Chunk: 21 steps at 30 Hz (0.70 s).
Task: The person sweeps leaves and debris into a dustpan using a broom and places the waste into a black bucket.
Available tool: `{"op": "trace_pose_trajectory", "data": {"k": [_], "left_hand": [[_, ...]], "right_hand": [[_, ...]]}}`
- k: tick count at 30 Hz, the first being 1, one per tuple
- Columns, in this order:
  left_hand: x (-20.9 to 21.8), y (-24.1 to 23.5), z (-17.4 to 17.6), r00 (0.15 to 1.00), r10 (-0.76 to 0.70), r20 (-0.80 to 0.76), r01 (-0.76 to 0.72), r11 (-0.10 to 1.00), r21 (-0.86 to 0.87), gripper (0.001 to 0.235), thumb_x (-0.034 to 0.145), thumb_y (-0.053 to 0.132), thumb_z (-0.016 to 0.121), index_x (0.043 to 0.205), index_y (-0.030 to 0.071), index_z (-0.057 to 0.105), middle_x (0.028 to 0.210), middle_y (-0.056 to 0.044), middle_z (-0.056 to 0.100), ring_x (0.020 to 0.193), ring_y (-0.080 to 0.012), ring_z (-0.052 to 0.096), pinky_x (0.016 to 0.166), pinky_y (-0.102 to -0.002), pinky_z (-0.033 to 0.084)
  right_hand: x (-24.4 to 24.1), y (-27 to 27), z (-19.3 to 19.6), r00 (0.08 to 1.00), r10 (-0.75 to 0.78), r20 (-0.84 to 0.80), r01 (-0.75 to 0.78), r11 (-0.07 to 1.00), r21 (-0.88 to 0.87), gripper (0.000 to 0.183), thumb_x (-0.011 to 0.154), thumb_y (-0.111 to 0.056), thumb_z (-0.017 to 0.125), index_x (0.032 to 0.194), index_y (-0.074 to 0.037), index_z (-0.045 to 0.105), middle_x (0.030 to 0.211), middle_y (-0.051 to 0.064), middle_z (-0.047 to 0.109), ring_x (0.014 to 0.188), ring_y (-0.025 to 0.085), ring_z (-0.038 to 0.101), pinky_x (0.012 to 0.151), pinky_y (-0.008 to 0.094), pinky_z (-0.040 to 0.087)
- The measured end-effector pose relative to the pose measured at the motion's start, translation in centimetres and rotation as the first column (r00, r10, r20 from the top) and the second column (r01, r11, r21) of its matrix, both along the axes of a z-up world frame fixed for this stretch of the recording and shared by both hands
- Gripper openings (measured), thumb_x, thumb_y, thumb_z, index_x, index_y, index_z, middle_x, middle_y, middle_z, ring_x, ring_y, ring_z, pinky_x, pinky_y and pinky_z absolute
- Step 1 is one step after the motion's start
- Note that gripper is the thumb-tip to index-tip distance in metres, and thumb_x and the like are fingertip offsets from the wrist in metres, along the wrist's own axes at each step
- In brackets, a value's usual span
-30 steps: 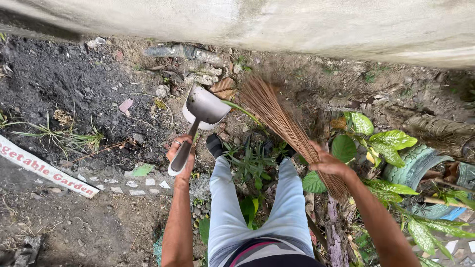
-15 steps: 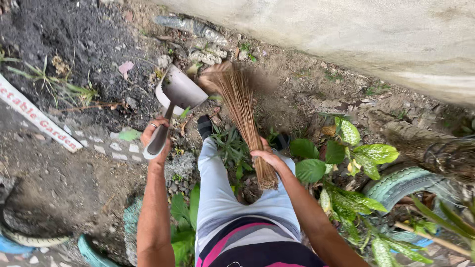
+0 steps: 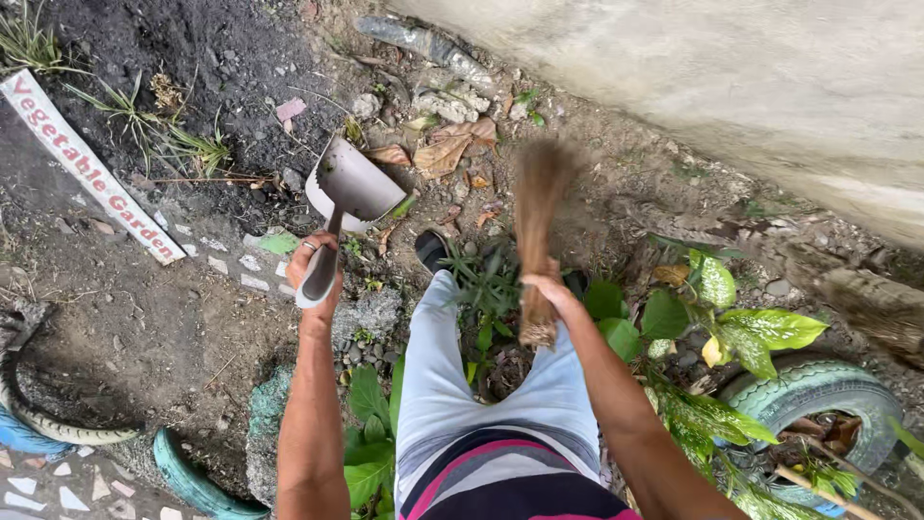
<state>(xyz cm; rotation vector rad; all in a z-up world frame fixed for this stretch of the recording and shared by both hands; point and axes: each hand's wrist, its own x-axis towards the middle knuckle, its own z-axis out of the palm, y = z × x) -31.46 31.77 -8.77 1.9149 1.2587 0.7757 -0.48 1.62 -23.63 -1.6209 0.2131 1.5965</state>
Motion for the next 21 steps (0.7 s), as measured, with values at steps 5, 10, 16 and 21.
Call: {"op": "trace_pose_trajectory", "data": {"k": [5,10,16,21], "left_hand": [[-3.4,0.9,-1.7,0.998,0.054,0.040,-0.055,0.998,0.008,0.016,0.090,-0.009,0.063,0.096,0.005,0.064,0.101,-0.009,0.074,0.094,-0.0210,0.073,0.085,-0.030,0.058],[-5.6,1.5,-3.3,0.993,0.119,-0.002,-0.119,0.991,-0.060,0.015,0.093,-0.007,0.063,0.095,0.008,0.062,0.100,-0.009,0.075,0.089,-0.0179,0.074,0.082,-0.030,0.058],[-6.3,2.9,-5.9,0.988,0.154,-0.028,-0.156,0.975,-0.161,0.013,0.094,-0.002,0.064,0.097,0.010,0.066,0.103,-0.010,0.076,0.087,-0.0181,0.073,0.076,-0.032,0.061],[-6.0,3.4,-6.6,0.994,0.090,0.067,-0.082,0.990,-0.113,0.013,0.093,-0.003,0.062,0.099,0.008,0.065,0.107,-0.014,0.074,0.097,-0.0210,0.072,0.085,-0.035,0.060]], "right_hand": [[-8.3,8.5,-1.1,0.894,0.427,-0.138,-0.428,0.903,0.023,0.098,0.075,-0.014,0.077,0.154,-0.026,0.020,0.128,0.021,0.050,0.090,0.033,0.066,0.072,0.045,0.064],[-6.7,5.5,4.3,0.681,0.712,0.170,-0.730,0.643,0.231,0.107,0.076,-0.020,0.079,0.162,-0.028,0.016,0.145,0.021,0.049,0.119,0.032,0.060,0.096,0.047,0.054],[-1.4,-2.2,6.5,0.858,0.468,0.212,-0.487,0.872,0.045,0.108,0.080,-0.009,0.080,0.162,-0.020,0.011,0.148,0.020,0.045,0.118,0.033,0.063,0.099,0.049,0.054],[-0.5,5.3,1.2,0.989,0.056,0.136,-0.027,0.979,-0.203,0.095,0.073,-0.004,0.078,0.149,-0.013,0.021,0.113,0.015,0.053,0.082,0.029,0.066,0.060,0.042,0.067]]}}
